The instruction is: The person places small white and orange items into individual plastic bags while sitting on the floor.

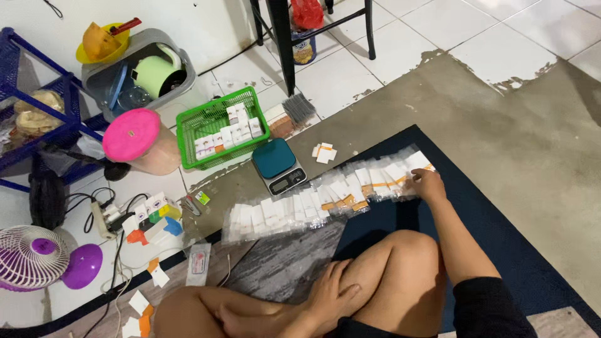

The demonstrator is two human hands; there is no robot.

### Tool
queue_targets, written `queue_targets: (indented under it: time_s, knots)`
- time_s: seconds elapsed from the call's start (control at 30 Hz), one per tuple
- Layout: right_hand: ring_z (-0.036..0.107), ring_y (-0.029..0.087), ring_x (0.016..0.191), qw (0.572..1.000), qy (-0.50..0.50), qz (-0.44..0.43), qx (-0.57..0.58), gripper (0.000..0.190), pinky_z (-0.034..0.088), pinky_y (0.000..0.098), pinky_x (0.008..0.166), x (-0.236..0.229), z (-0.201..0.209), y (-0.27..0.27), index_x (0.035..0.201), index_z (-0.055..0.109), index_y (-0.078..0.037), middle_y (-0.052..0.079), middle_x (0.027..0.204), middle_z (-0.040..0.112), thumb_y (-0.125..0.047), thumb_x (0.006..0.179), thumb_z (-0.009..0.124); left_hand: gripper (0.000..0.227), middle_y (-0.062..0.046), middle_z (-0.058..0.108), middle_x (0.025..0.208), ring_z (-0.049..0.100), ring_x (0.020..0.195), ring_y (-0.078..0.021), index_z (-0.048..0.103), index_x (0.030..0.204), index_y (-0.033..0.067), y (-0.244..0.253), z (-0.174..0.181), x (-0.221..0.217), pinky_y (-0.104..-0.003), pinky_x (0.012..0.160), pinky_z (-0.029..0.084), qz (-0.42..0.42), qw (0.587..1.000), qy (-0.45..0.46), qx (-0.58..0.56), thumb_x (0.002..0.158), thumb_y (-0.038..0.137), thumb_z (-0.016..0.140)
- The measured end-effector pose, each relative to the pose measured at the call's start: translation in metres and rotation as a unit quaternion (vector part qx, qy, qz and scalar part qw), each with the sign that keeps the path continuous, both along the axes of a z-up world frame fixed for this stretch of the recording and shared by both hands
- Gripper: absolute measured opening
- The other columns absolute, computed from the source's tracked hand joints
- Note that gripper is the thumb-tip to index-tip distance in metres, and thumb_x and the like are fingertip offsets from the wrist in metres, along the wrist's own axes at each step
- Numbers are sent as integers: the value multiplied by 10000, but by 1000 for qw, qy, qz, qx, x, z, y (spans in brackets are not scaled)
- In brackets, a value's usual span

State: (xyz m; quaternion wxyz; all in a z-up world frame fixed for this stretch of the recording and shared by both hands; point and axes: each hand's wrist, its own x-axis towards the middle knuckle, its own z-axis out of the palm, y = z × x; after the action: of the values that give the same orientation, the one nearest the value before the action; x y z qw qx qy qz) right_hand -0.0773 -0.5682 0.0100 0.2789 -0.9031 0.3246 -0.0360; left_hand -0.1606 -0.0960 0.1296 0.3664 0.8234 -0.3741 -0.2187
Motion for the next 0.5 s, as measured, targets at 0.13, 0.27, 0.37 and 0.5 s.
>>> queue_targets:
  time_s: [0.13, 0.27, 0.37, 0.5]
  knots:
    - [695, 324, 1075, 1000, 14, -11, -1, 414, 544, 461, 891, 1, 19, 9, 1231, 770, -141, 84, 1130, 760, -271, 838, 745, 667, -107, 513, 1410, 544, 1265, -340, 469, 1478, 135, -1, 5, 1, -527, 950, 465, 19, 999, 23, 13, 962, 552, 539]
    - [606, 384, 1194, 998, 7, 9, -61, 445, 537, 538, 909, 3, 31, 3, 1286, 723, -160, 184, 1302, 614, -361, 889, 718, 670, -84, 579, 1298, 623, 1142, -333, 540, 1443, 125, -4, -5, -1, -517, 885, 496, 35, 999, -28, -15, 923, 545, 571]
    - [557, 410, 1251, 999, 10, 17, -45, 474, 505, 557, 950, 8, 58, 12, 1356, 671, -148, 199, 1358, 579, -378, 942, 698, 654, -118, 591, 1270, 630, 1104, -345, 544, 1425, 101, 0, -5, -4, -502, 879, 505, 25, 998, -59, -24, 934, 531, 576]
    - [608, 397, 1171, 995, -18, 41, -86, 482, 521, 526, 917, 26, 70, 15, 1330, 689, -114, 189, 1293, 612, -361, 917, 722, 651, -100, 567, 1316, 626, 1117, -346, 548, 1424, 102, 0, -8, -8, -517, 848, 506, 35, 999, -29, -4, 949, 545, 572]
